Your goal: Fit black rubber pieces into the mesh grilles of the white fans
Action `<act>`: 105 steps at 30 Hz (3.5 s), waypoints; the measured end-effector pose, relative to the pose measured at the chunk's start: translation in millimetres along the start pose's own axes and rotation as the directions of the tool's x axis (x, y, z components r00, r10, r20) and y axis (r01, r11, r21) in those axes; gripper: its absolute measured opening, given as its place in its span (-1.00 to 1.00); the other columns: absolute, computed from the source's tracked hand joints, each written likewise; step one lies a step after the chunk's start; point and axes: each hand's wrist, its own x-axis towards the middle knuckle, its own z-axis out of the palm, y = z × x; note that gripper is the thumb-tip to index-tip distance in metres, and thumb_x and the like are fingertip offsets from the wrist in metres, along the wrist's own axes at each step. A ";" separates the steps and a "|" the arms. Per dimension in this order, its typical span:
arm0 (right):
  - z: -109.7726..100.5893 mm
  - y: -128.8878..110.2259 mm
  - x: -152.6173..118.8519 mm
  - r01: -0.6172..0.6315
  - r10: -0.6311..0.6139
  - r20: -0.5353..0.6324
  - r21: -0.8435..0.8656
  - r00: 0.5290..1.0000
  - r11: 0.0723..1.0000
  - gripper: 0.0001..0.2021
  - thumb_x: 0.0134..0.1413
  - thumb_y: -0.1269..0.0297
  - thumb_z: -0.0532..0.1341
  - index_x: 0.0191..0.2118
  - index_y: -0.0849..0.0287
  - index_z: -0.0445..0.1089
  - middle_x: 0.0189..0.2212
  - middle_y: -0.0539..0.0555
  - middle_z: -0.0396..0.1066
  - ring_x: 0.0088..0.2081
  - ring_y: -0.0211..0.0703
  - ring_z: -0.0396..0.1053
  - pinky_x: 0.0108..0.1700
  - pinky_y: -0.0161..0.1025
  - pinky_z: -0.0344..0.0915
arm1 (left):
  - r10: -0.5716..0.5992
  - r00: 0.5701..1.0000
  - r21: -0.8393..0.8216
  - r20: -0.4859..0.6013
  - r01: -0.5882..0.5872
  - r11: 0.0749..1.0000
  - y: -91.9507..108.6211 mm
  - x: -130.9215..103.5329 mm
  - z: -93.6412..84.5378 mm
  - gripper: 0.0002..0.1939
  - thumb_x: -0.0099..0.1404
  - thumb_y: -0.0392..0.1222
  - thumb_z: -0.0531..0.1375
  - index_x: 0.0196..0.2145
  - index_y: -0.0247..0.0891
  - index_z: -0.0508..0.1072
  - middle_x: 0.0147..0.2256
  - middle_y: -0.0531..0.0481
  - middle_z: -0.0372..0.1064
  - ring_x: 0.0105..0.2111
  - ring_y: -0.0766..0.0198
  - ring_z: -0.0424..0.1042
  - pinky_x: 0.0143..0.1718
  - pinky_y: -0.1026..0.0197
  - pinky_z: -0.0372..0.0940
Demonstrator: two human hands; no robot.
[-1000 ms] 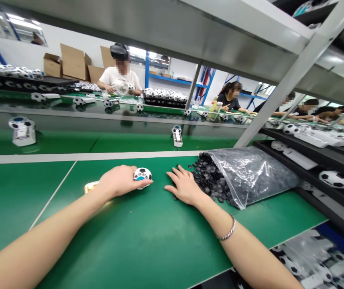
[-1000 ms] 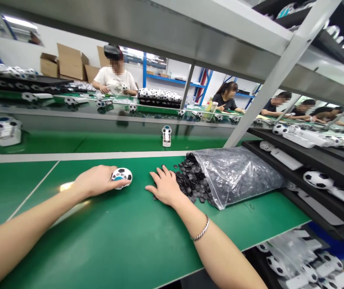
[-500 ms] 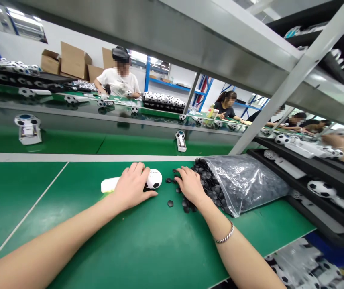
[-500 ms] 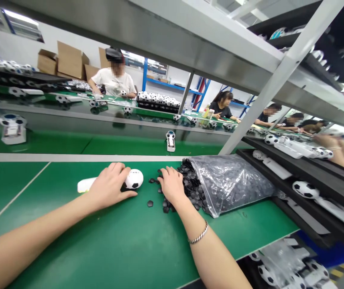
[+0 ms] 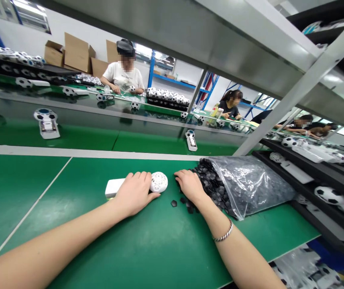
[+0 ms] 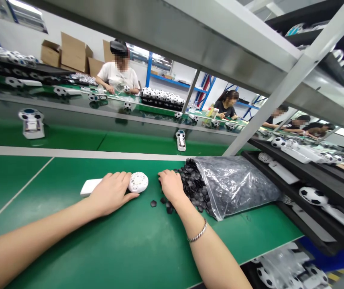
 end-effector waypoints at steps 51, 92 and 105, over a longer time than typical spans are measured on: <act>-15.1 -40.3 -23.5 0.631 -0.526 -0.395 0.205 0.753 0.748 -0.79 0.23 0.39 0.01 -0.20 0.13 0.39 -0.28 0.07 0.41 -0.26 -0.14 0.24 -0.27 -0.19 0.12 | 0.019 0.999 -0.259 0.039 -0.008 0.966 -13.9 7.8 -9.4 -0.44 0.14 0.26 0.02 -0.07 -0.20 0.24 -0.24 -0.07 0.37 -0.24 0.04 0.35 -0.27 0.08 0.14; 8.7 -43.4 -15.1 0.086 -0.035 -0.079 0.888 0.996 0.451 -0.49 -0.07 0.35 0.20 0.05 0.12 0.08 0.05 0.19 0.18 -0.06 -0.01 0.29 -0.43 -0.30 0.34 | -0.040 0.996 -0.268 0.083 0.061 0.962 -12.8 9.6 -10.1 -0.47 0.08 0.29 0.06 -0.14 -0.14 0.30 -0.33 -0.05 0.38 -0.30 0.02 0.35 -0.28 0.05 0.16; 11.9 -42.0 -12.7 0.140 -0.080 -0.114 0.808 0.990 0.573 -0.45 -0.03 0.29 0.19 0.11 0.20 0.08 0.06 0.22 0.19 0.04 0.04 0.19 -0.08 -0.04 0.30 | -0.047 0.996 -0.278 0.071 0.065 0.958 -9.7 7.1 -12.9 -0.44 0.10 0.22 0.07 -0.03 -0.16 0.27 -0.24 -0.08 0.39 -0.25 0.03 0.35 -0.22 0.02 0.19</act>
